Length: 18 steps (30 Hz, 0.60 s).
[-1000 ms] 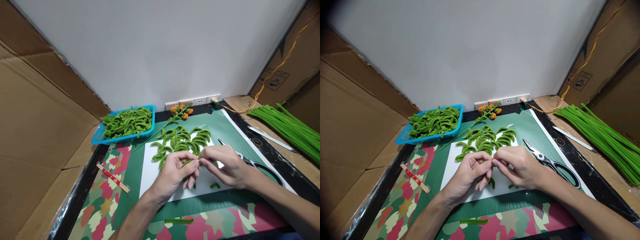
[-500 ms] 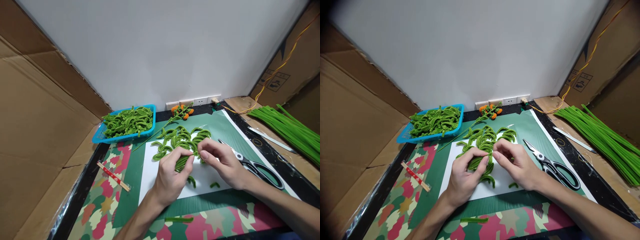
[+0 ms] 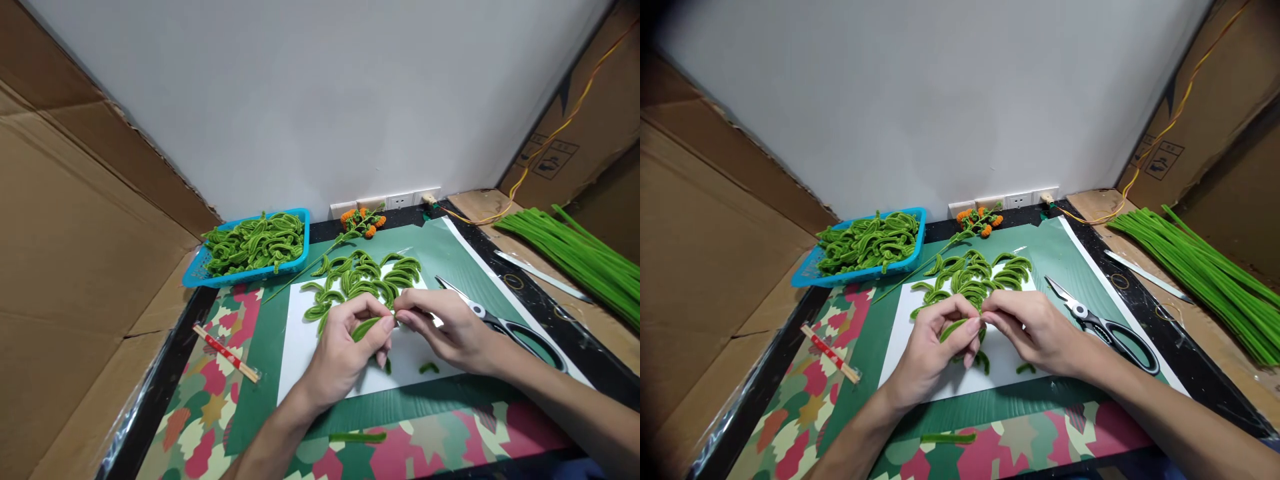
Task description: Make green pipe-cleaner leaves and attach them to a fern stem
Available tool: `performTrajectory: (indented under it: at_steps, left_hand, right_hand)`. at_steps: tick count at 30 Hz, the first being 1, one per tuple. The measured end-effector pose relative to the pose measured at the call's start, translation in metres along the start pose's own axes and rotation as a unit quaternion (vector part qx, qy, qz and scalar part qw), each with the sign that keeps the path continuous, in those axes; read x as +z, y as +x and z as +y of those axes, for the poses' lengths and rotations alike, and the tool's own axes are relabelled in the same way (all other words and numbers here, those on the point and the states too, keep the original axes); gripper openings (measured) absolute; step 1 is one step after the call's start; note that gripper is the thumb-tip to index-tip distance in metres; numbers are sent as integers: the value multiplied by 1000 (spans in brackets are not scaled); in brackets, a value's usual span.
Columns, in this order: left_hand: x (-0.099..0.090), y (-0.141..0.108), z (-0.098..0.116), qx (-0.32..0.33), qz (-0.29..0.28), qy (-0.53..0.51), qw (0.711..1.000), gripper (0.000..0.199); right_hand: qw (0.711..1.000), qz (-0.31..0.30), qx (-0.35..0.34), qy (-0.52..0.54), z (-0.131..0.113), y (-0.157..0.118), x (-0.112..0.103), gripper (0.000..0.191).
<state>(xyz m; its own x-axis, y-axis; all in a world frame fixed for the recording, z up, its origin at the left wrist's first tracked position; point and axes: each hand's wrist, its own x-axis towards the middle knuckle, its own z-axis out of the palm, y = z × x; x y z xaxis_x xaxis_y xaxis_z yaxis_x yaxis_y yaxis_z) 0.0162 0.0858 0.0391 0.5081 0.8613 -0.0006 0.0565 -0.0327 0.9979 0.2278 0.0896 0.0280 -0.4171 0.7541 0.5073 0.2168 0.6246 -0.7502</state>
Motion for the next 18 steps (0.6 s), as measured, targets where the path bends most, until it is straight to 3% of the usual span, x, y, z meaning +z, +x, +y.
performTrajectory:
  at_steps: [2,4,5,7,9,10,11,12,13,16,18]
  left_hand:
    - [-3,0,1,35,-2,42,999,14]
    - [-6,2,3,161,20,194,967,10]
    - [-7,3,5,245,24,291,924,10]
    - [-11,5,8,401,14,464,790,16]
    - [-14,7,9,485,4,564,669,18]
    - [-16,8,9,500,4,586,637,17]
    - [-17,8,8,502,0,592,630,16]
    - [-17,8,7,491,-2,583,647,16]
    - [-16,7,5,467,-1,558,686,16]
    - [-11,6,2,318,39,401,858,12]
    - [-6,5,2,178,55,274,943,12]
  right_hand:
    - [996,-22,68,60,-4,1,-3,23]
    - [973,-38,156,164,-6,2,-3,29]
    - [951,-46,198,232,-6,3,-2,33]
    - [880,-67,283,376,-4,5,1,41]
    - [795,-96,364,475,-2,7,3,48]
    - [766,-106,395,497,0,8,3,51]
    - [753,-112,412,500,1,8,3,53]
    - [762,-112,411,488,2,8,2,52]
    - [790,-105,393,459,2,8,1,50]
    - [921,-66,275,267,4,3,-4,36]
    - [982,-42,156,97,5,-1,-7,25]
